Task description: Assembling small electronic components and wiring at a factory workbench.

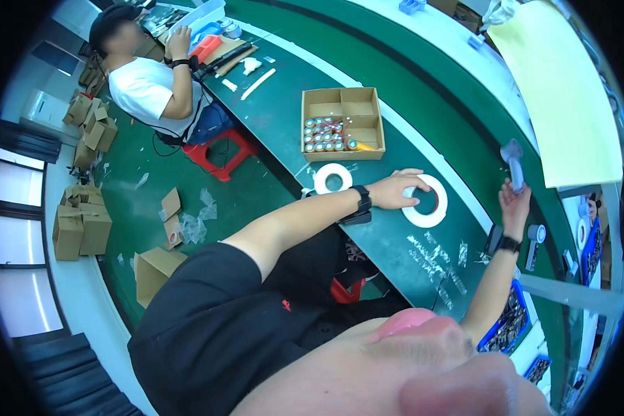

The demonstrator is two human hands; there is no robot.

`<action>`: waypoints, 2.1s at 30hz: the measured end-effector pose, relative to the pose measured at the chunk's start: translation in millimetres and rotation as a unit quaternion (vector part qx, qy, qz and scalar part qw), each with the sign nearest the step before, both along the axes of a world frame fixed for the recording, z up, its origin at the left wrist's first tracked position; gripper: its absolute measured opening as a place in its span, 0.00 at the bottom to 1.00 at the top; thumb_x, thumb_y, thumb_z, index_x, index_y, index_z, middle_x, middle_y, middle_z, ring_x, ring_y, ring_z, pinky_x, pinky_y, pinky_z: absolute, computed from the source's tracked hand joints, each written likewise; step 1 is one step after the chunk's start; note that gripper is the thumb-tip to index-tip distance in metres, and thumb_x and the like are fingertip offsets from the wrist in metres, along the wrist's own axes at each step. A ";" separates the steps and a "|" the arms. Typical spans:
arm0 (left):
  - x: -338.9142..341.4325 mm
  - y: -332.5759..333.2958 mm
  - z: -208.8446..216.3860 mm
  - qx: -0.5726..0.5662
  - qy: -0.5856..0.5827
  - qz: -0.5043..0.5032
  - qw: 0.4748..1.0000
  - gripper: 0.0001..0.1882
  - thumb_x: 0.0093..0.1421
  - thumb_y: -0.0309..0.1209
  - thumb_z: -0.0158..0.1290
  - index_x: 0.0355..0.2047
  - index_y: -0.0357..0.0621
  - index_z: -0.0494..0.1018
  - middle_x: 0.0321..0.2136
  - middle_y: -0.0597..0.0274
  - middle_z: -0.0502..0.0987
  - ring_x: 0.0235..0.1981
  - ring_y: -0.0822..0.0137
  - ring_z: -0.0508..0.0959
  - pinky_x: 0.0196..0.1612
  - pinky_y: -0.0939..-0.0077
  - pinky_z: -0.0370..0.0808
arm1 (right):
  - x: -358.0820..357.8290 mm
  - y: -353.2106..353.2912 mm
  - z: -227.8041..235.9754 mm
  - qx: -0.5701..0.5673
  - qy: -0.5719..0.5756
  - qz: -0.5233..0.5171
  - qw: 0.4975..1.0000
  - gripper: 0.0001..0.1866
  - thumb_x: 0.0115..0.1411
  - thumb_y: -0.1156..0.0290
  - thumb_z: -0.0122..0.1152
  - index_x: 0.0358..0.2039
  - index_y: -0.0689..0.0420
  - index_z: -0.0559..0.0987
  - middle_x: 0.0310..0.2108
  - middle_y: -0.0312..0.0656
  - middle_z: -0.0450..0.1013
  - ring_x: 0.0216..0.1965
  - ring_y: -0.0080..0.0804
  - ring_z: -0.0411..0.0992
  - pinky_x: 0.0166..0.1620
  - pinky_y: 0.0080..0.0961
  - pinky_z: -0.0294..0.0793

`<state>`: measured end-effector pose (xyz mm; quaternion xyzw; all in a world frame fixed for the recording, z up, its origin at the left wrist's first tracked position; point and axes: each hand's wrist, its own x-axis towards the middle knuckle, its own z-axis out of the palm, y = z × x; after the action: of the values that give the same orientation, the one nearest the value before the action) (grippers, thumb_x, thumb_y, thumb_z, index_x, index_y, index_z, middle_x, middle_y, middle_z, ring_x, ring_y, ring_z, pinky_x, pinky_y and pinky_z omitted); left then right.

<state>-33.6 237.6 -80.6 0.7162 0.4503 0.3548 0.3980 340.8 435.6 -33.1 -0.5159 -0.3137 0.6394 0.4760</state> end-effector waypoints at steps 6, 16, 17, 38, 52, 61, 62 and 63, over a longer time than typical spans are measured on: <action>-9.2 17.0 -26.3 0.149 -0.027 0.077 0.985 0.27 0.61 0.36 0.63 0.60 0.47 0.73 0.57 0.47 0.73 0.62 0.49 0.71 0.67 0.62 0.66 | -40.2 -201.1 -22.2 0.104 0.010 -0.033 0.994 0.21 0.74 0.56 0.47 0.54 0.62 0.71 0.49 0.51 0.80 0.33 0.30 0.78 0.42 0.31 0.80; -5.3 17.3 -20.3 0.065 -0.044 0.079 0.994 0.22 0.65 0.37 0.59 0.56 0.38 0.76 0.51 0.51 0.80 0.53 0.60 0.79 0.56 0.66 0.74 | -15.2 -361.0 -11.9 0.249 -0.637 0.026 0.729 0.20 0.61 0.54 0.63 0.47 0.55 0.81 0.43 0.51 0.80 0.43 0.53 0.79 0.43 0.45 0.79; -10.0 15.4 -28.5 0.041 -0.099 0.101 0.989 0.23 0.65 0.37 0.59 0.56 0.37 0.76 0.53 0.53 0.80 0.54 0.60 0.79 0.58 0.66 0.73 | -23.3 -368.0 -14.2 0.319 -0.607 -0.012 0.728 0.20 0.61 0.55 0.63 0.47 0.55 0.80 0.42 0.50 0.80 0.44 0.53 0.78 0.45 0.46 0.78; 3.9 -10.6 -35.4 0.190 0.079 0.126 0.970 0.12 0.64 0.28 0.56 0.47 0.43 0.80 0.56 0.53 0.77 0.59 0.53 0.75 0.63 0.64 0.70 | -16.8 -362.4 -49.9 0.283 -0.471 -0.128 0.826 0.19 0.57 0.76 0.66 0.48 0.53 0.72 0.40 0.47 0.81 0.44 0.51 0.80 0.47 0.43 0.79; 9.7 -25.5 -28.9 0.132 -0.066 0.136 0.980 0.09 0.65 0.26 0.57 0.44 0.40 0.82 0.47 0.54 0.79 0.49 0.62 0.80 0.55 0.71 0.74 | -7.4 -326.3 -43.5 0.267 -0.548 -0.126 0.783 0.21 0.56 0.68 0.67 0.50 0.58 0.78 0.45 0.53 0.77 0.49 0.56 0.74 0.53 0.44 0.75; 2.7 -35.1 -25.0 0.132 -0.103 0.153 0.974 0.09 0.66 0.24 0.54 0.43 0.42 0.83 0.48 0.60 0.77 0.48 0.67 0.79 0.54 0.74 0.74 | -7.4 -323.2 -47.1 0.278 -0.540 -0.106 0.788 0.21 0.54 0.68 0.69 0.48 0.56 0.79 0.45 0.51 0.78 0.49 0.52 0.74 0.53 0.42 0.75; 2.9 -36.4 -21.8 0.142 -0.131 0.164 0.967 0.09 0.66 0.24 0.54 0.43 0.43 0.83 0.47 0.60 0.77 0.48 0.68 0.78 0.53 0.74 0.74 | -9.5 -321.8 -48.7 0.284 -0.539 -0.100 0.787 0.21 0.54 0.68 0.69 0.48 0.56 0.79 0.45 0.51 0.78 0.49 0.52 0.74 0.53 0.42 0.75; 9.0 -43.4 -12.4 0.157 -0.129 0.159 0.966 0.11 0.65 0.25 0.55 0.46 0.39 0.81 0.48 0.59 0.77 0.48 0.66 0.78 0.52 0.74 0.74 | -6.5 -323.3 -53.5 0.297 -0.539 -0.111 0.780 0.21 0.54 0.68 0.70 0.48 0.56 0.79 0.44 0.51 0.78 0.49 0.52 0.74 0.53 0.42 0.75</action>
<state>-24.7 194.3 -93.0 0.6369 0.4421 0.5693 0.2734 334.3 112.4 -86.6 -0.6406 -0.6344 0.0746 0.4261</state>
